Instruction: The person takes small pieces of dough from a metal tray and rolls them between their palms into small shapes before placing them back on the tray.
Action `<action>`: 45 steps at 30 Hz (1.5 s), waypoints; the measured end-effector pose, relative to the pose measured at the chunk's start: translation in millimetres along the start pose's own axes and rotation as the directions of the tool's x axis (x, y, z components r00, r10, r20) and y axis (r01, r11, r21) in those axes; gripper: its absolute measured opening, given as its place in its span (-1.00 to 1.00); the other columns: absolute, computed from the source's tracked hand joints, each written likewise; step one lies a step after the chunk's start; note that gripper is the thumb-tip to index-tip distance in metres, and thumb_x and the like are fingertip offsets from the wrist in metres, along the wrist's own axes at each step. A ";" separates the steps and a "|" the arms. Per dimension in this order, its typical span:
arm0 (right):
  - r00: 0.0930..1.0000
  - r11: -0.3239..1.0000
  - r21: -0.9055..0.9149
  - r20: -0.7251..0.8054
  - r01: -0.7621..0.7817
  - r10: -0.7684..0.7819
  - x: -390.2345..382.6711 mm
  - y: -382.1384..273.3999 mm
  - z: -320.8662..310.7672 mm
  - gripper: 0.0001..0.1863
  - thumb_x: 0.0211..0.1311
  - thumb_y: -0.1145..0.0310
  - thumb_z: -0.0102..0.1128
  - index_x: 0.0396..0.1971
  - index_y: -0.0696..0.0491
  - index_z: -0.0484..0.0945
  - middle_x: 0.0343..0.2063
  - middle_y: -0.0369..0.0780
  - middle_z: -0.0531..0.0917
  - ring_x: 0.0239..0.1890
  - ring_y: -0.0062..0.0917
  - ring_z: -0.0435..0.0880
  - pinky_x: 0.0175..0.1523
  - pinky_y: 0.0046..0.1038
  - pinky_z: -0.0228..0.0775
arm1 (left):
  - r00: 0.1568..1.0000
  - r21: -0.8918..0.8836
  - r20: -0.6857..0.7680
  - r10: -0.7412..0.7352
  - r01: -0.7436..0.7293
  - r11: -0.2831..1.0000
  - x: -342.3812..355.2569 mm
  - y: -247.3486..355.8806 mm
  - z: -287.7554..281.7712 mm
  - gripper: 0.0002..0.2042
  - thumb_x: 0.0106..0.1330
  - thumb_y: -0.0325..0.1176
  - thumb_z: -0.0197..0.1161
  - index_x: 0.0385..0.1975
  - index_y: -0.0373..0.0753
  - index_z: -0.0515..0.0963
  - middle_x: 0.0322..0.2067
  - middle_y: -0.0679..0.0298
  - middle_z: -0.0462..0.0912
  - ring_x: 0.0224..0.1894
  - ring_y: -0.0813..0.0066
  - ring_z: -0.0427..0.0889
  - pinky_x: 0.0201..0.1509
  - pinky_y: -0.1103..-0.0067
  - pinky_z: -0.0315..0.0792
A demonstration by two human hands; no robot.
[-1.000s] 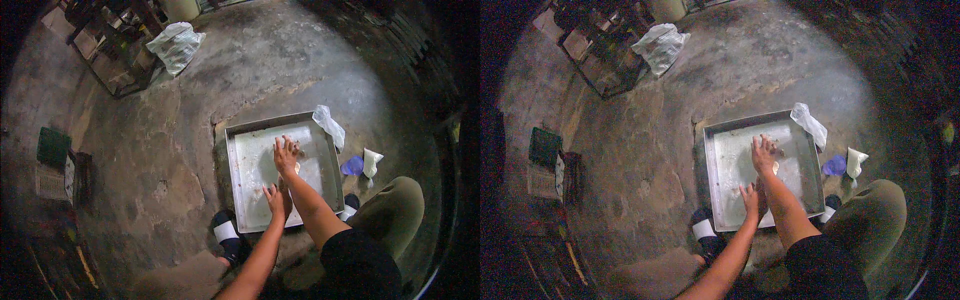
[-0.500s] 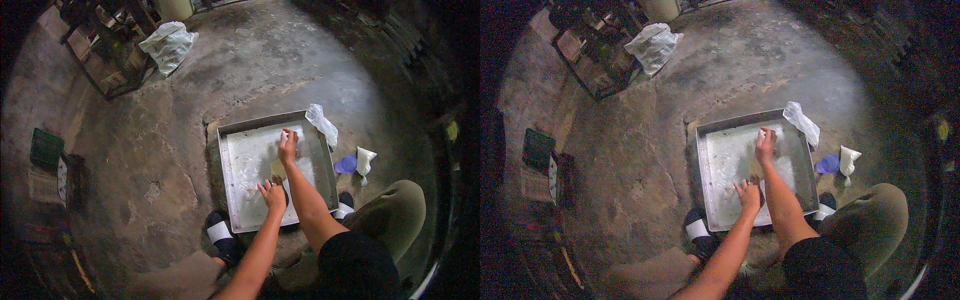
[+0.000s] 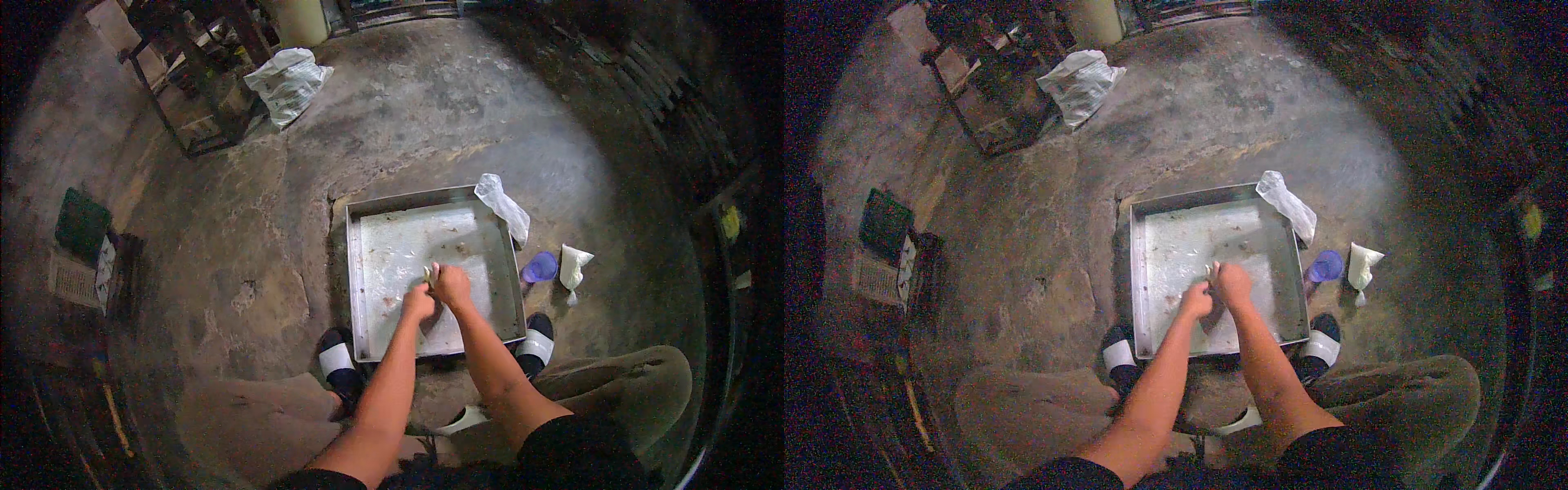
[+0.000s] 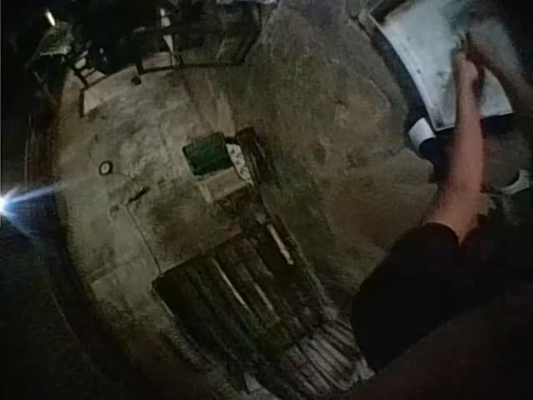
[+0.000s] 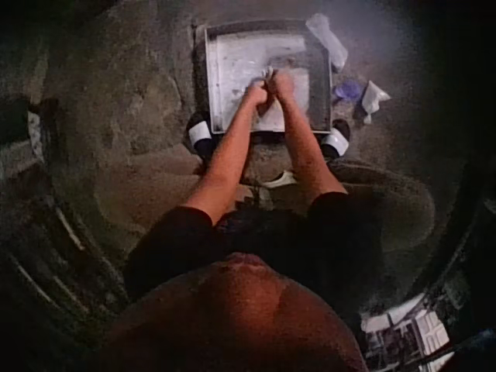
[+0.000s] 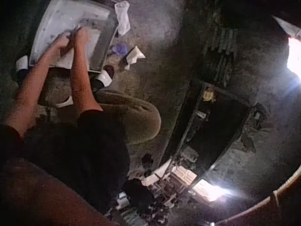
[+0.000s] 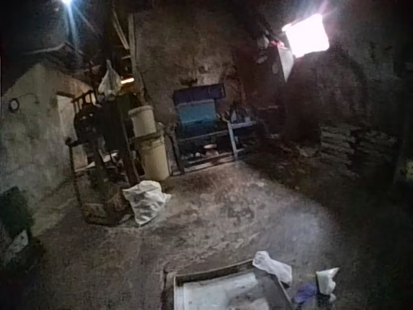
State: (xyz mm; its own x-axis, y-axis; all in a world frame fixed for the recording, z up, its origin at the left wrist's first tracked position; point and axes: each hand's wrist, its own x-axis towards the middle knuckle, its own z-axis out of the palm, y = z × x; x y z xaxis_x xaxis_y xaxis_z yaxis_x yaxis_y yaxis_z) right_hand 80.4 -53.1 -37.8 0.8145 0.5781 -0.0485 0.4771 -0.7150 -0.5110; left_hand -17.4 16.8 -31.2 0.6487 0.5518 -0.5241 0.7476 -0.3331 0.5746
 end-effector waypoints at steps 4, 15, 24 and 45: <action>0.993 0.988 0.135 -0.093 0.080 -0.068 -13.6 6.9 6.5 -0.57 0.37 0.11 -0.10 -0.45 0.17 0.57 -0.52 0.05 0.62 -0.43 -0.01 0.61 -0.30 -0.07 0.42 | 0.972 -0.186 -0.235 0.015 -0.060 0.981 15.0 -11.9 -16.1 -0.63 0.08 -0.23 0.32 -0.09 -0.19 0.58 -0.22 0.04 0.67 -0.12 0.16 0.66 -0.02 0.39 0.50; 0.921 0.879 0.336 -0.073 -0.338 0.383 -21.3 -17.8 -4.3 -0.60 0.37 0.07 -0.13 -0.37 0.14 0.47 -0.43 0.03 0.60 -0.31 -0.01 0.59 -0.24 -0.08 0.35 | 0.872 -0.079 -0.481 0.089 -0.144 0.986 -11.3 -14.8 13.8 -0.78 0.02 -0.50 0.30 -0.28 -0.26 0.60 -0.35 0.09 0.61 -0.16 0.06 0.57 -0.09 0.32 0.47; 0.904 0.993 0.026 -0.412 -0.117 0.117 19.9 -39.2 19.2 -0.73 0.36 0.13 -0.06 -0.31 0.04 0.45 -0.32 -0.15 0.51 -0.20 -0.24 0.48 -0.07 -0.20 0.21 | 0.838 -0.034 -0.520 0.166 -0.215 0.976 -18.4 -6.5 5.6 -0.84 0.15 -0.53 0.09 -0.32 -0.31 0.58 -0.30 0.00 0.59 -0.20 -0.01 0.58 -0.12 0.29 0.45; 0.919 0.984 -0.047 -0.354 0.170 -0.175 86.5 -57.7 44.7 -0.72 0.25 0.15 0.08 -0.13 -0.02 0.48 -0.13 -0.13 0.48 -0.03 -0.25 0.43 0.08 -0.20 0.17 | 0.958 -0.078 -0.275 -0.084 0.065 0.995 4.4 -11.1 -10.8 -0.76 0.34 -0.36 -0.08 -0.05 -0.13 0.42 -0.16 0.13 0.57 -0.12 0.01 0.57 -0.11 0.24 0.45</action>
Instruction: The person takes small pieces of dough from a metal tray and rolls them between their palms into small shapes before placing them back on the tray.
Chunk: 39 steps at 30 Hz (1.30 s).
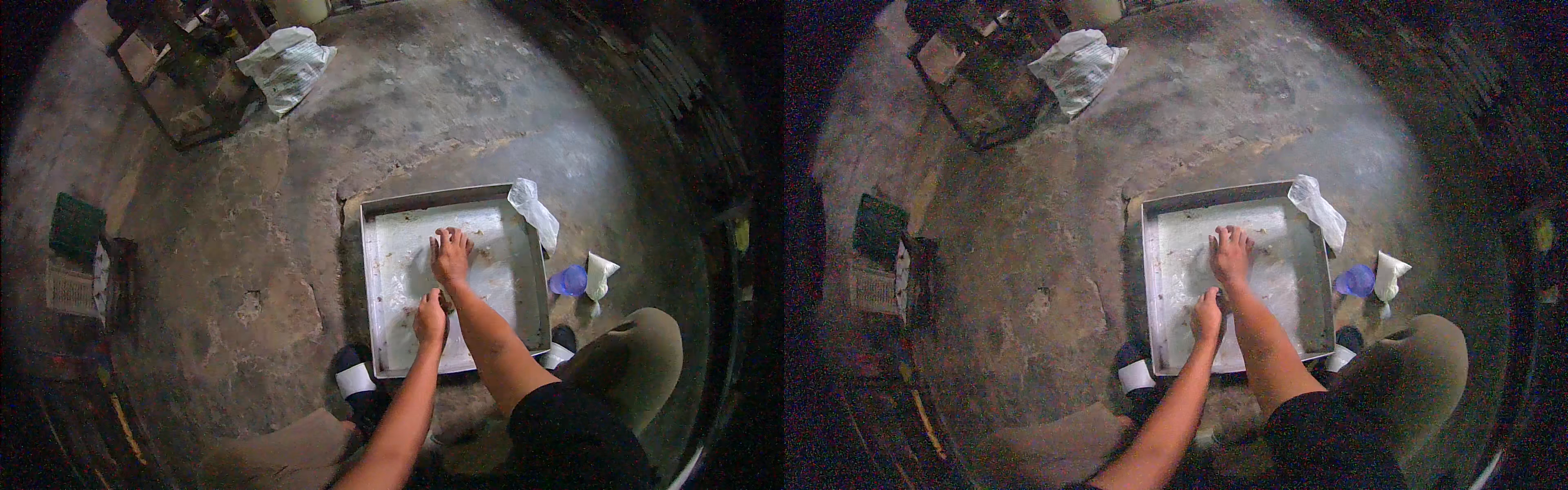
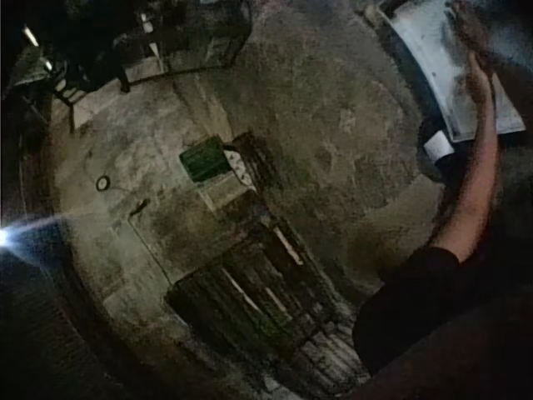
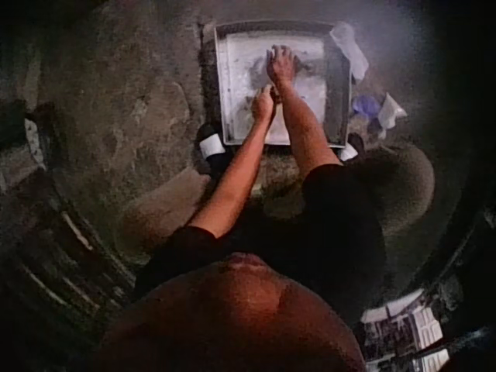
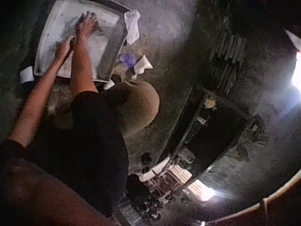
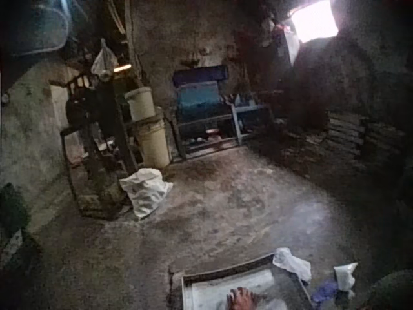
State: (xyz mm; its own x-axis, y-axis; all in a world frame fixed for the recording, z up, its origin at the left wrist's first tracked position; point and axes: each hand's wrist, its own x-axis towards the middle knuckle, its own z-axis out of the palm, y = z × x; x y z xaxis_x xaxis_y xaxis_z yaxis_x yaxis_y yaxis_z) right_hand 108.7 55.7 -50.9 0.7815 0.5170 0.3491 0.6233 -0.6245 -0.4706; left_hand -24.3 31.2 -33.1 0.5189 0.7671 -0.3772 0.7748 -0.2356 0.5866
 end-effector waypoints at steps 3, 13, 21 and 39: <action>0.998 0.982 0.176 -0.003 -0.064 0.065 5.7 8.8 3.2 -0.77 0.32 0.24 -0.02 -0.15 0.03 0.48 -0.17 -0.09 0.46 -0.03 -0.22 0.41 0.08 -0.20 0.14 | 0.978 0.105 -0.008 0.210 -0.208 0.972 4.7 -10.8 1.6 -0.72 0.30 -0.36 0.00 0.01 -0.11 0.43 -0.17 0.15 0.57 -0.14 0.02 0.58 -0.10 0.22 0.46; 0.835 0.749 0.495 -0.083 -0.440 0.545 -11.9 52.0 -42.7 -0.74 0.35 0.30 -0.08 -0.34 0.18 0.48 -0.36 0.01 0.58 -0.27 -0.11 0.56 -0.15 -0.19 0.35 | 0.792 0.315 -0.042 0.609 -0.568 0.761 3.1 15.3 -8.0 -0.25 -0.06 -0.45 0.37 0.24 -0.29 0.23 0.18 0.03 0.28 0.19 -0.04 0.32 0.26 0.30 0.28; 0.866 0.714 0.504 0.171 -0.486 0.469 -55.4 72.5 -52.9 -0.75 0.31 0.28 0.08 -0.25 0.18 0.54 -0.38 -0.10 0.66 -0.33 -0.41 0.65 -0.18 -0.40 0.44 | 0.889 0.217 -0.026 0.457 -0.441 0.871 16.1 28.5 20.7 -0.62 0.21 -0.38 0.19 0.05 -0.23 0.45 0.06 0.12 0.46 0.06 0.05 0.46 0.11 0.34 0.39; 0.777 0.381 0.684 0.600 -0.622 0.191 -43.8 3.5 -150.4 -0.58 0.27 0.02 0.16 -0.33 0.15 0.58 -0.49 -0.29 0.62 -0.55 -0.65 0.55 -0.45 -0.54 0.44 | 0.956 -0.811 -0.134 -0.261 0.046 0.583 5.6 64.1 -35.2 -0.55 0.34 0.04 0.11 -0.41 -0.33 0.55 -0.55 0.22 0.59 -0.66 0.40 0.55 -0.69 0.51 0.36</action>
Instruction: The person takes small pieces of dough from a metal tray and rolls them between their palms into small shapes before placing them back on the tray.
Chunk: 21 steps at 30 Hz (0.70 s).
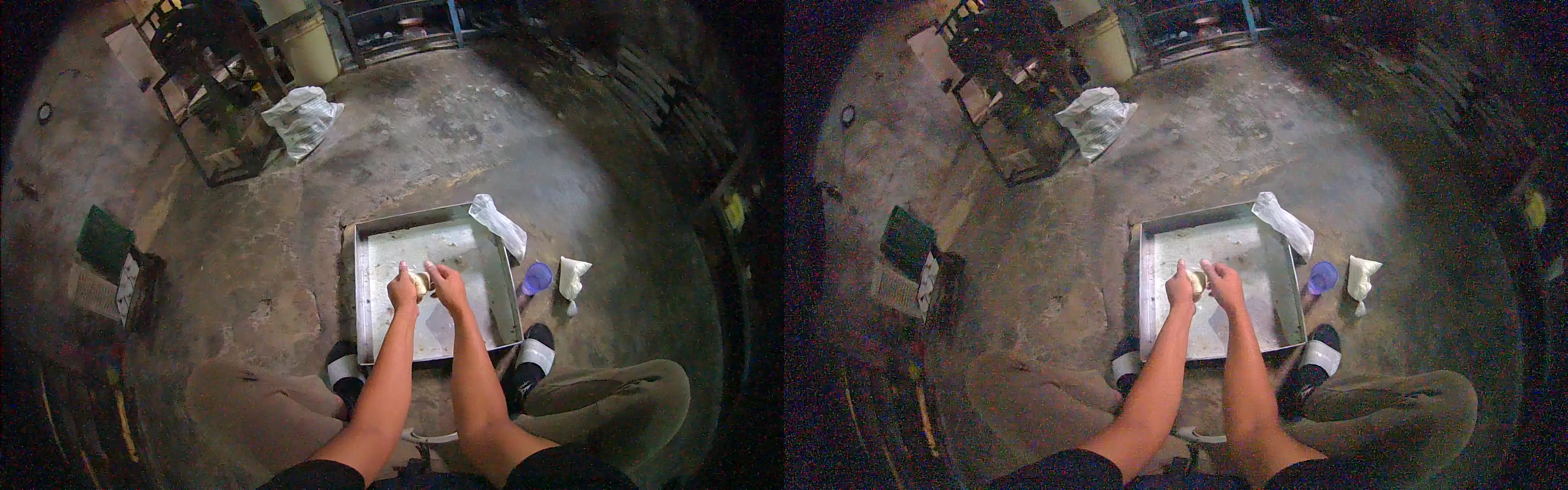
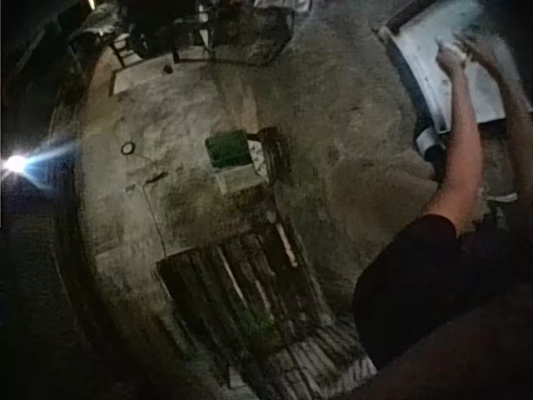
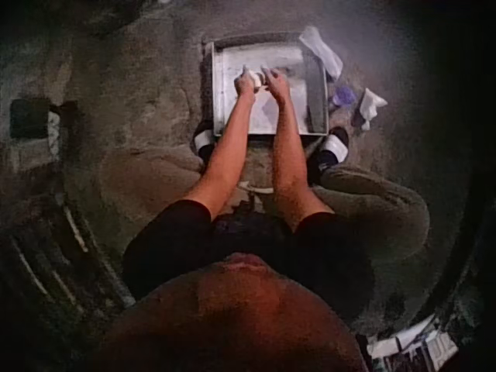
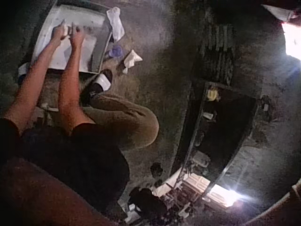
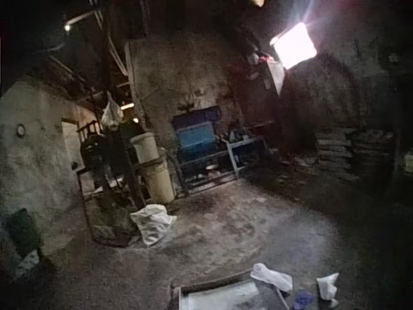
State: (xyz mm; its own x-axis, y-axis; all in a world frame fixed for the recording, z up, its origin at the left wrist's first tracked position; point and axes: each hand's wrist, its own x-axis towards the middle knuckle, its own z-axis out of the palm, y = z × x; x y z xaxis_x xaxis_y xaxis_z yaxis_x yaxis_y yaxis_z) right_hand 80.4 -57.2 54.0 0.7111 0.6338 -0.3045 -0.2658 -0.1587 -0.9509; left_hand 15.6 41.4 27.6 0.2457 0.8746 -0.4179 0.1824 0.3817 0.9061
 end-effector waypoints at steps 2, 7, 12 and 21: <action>0.988 0.986 -0.135 0.109 -0.093 0.108 -11.1 -18.9 3.5 -0.57 0.22 0.03 0.23 -0.35 0.17 0.58 -0.50 -0.29 0.61 -0.55 -0.65 0.56 -0.46 -0.54 0.47 | 0.993 -0.124 0.021 -0.117 0.119 0.985 -5.4 10.0 -7.7 -0.52 0.32 0.07 0.14 -0.51 -0.31 0.58 -0.52 0.23 0.60 -0.52 0.41 0.56 -0.41 0.44 0.42; 0.985 0.992 -0.105 0.166 0.074 -0.056 -5.9 -28.5 6.6 -0.72 0.07 0.28 0.41 -0.43 0.21 0.60 -0.56 -0.29 0.62 -0.61 -0.68 0.53 -0.52 -0.60 0.42 | 0.961 -0.224 0.254 -0.111 0.170 0.959 -4.1 24.6 -16.0 -0.51 0.31 0.15 0.09 -0.35 -0.26 0.53 -0.44 0.23 0.60 -0.47 0.44 0.60 -0.43 0.53 0.46; 0.988 0.989 -0.009 0.047 0.150 -0.149 -9.5 -43.4 14.3 -0.76 0.10 0.32 0.37 -0.55 0.19 0.59 -0.65 -0.29 0.59 -0.67 -0.72 0.48 -0.59 -0.62 0.28 | 0.915 -0.169 0.386 -0.122 0.200 0.965 -2.5 36.9 -25.5 -0.44 0.35 0.24 -0.07 -0.23 -0.24 0.52 -0.37 0.29 0.61 -0.42 0.50 0.60 -0.40 0.54 0.46; 0.975 0.941 -0.264 0.001 0.214 -0.221 -18.8 -49.0 -9.7 -0.74 0.22 0.26 0.22 -0.46 0.17 0.66 -0.65 -0.28 0.61 -0.64 -0.65 0.53 -0.50 -0.55 0.36 | 0.741 0.204 0.656 0.145 -0.360 0.910 -7.6 62.7 -46.7 -0.36 0.11 -0.08 0.43 0.12 -0.34 0.44 -0.24 0.18 0.67 -0.26 0.44 0.64 -0.16 0.53 0.50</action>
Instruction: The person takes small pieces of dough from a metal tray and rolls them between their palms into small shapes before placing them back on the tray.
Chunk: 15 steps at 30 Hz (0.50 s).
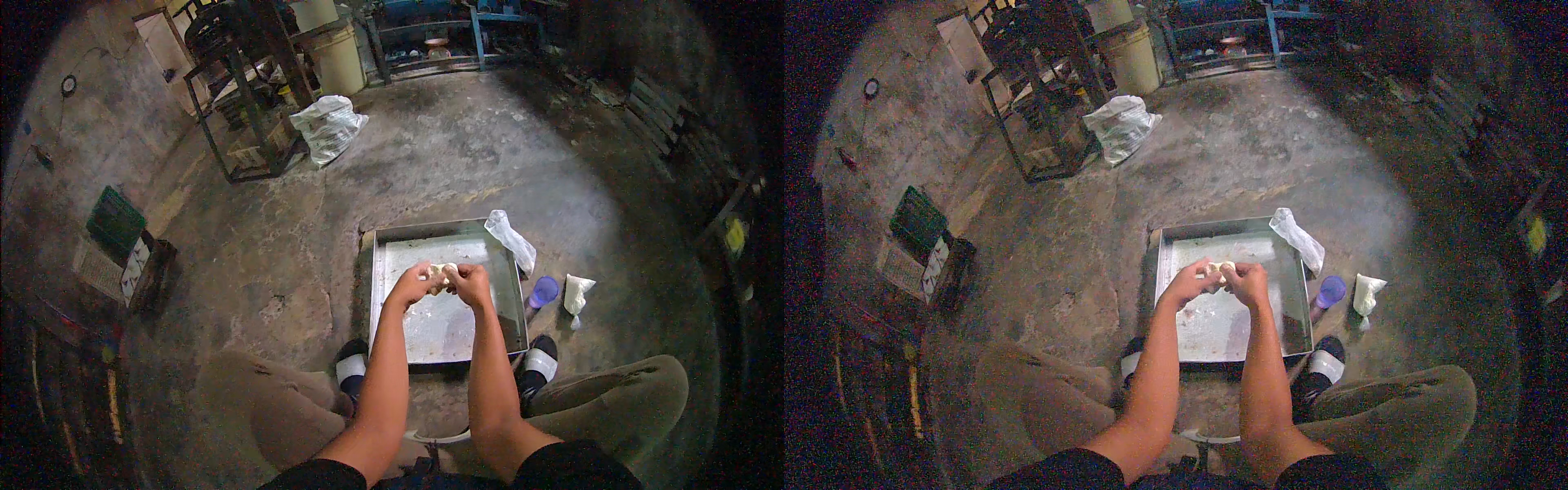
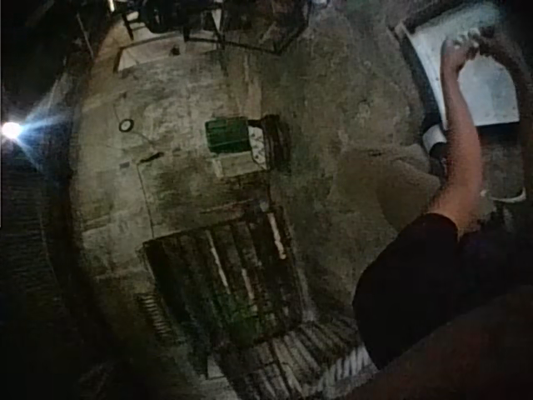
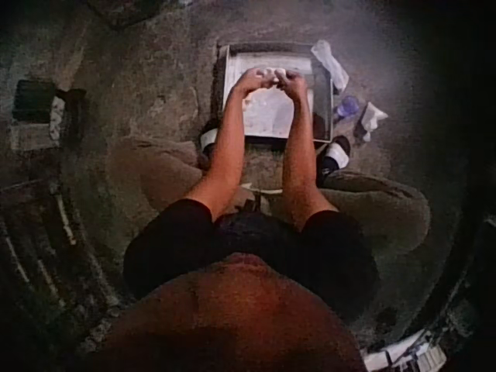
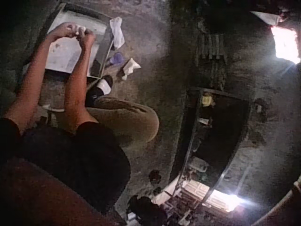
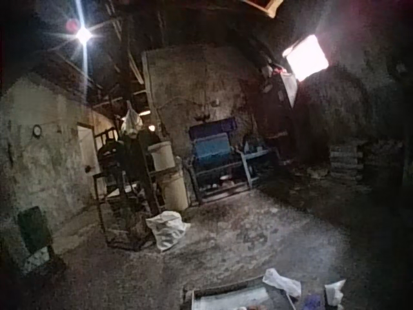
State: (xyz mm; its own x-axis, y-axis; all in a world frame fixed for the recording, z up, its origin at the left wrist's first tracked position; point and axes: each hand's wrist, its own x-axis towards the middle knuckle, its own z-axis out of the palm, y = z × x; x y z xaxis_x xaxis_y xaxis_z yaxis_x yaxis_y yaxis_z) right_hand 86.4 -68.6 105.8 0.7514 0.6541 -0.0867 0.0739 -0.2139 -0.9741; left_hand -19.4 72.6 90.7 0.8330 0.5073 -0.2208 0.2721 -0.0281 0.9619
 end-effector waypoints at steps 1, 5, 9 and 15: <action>1.000 0.999 -0.038 0.011 -0.007 0.008 -1.5 -2.1 -1.8 -0.73 0.23 0.25 0.21 -0.46 0.17 0.66 -0.64 -0.28 0.62 -0.61 -0.65 0.55 -0.47 -0.56 0.38 | 0.999 0.030 0.026 0.027 -0.028 0.999 -1.7 2.4 0.0 -0.37 0.09 -0.09 0.44 0.10 -0.34 0.46 -0.24 0.18 0.68 -0.25 0.43 0.64 -0.17 0.52 0.50; 0.980 0.983 0.180 0.184 0.037 -0.070 8.1 9.8 -13.8 -0.71 0.22 0.23 0.23 -0.24 0.17 0.63 -0.41 -0.25 0.67 -0.40 -0.65 0.60 -0.27 -0.56 0.41 | 0.985 0.122 -0.152 0.076 -0.057 0.991 -2.5 6.6 12.2 -0.53 0.06 -0.13 0.47 -0.10 -0.31 0.59 -0.33 0.18 0.70 -0.30 0.45 0.67 -0.25 0.51 0.51; 0.985 0.927 0.375 0.171 -0.028 -0.039 2.9 7.5 -4.4 -0.61 0.21 0.26 0.26 -0.06 0.19 0.54 -0.22 -0.27 0.65 -0.27 -0.64 0.59 -0.15 -0.54 0.39 | 0.916 0.169 -0.385 0.117 -0.055 0.984 -3.8 9.5 29.2 -0.64 0.12 -0.11 0.41 -0.26 -0.28 0.63 -0.47 0.23 0.70 -0.43 0.47 0.66 -0.34 0.52 0.49; 0.981 0.870 0.491 0.136 0.053 -0.137 3.3 12.8 -2.2 -0.71 0.23 0.35 0.23 -0.14 0.22 0.57 -0.30 -0.32 0.63 -0.30 -0.67 0.54 -0.16 -0.63 0.32 | 0.956 -0.243 -0.291 -0.020 -0.053 0.969 -3.6 26.9 30.0 -0.69 0.31 -0.12 0.24 -0.25 -0.29 0.61 -0.44 0.31 0.66 -0.43 0.61 0.61 -0.34 0.62 0.45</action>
State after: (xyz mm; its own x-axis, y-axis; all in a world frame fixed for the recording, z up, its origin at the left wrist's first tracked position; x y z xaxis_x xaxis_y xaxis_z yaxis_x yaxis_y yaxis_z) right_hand 91.2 -70.8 93.5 0.6378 0.7700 0.0196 -0.2176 0.2045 -0.9544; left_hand -0.6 44.2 112.6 0.6507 0.7367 -0.1839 0.1020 0.1551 0.9826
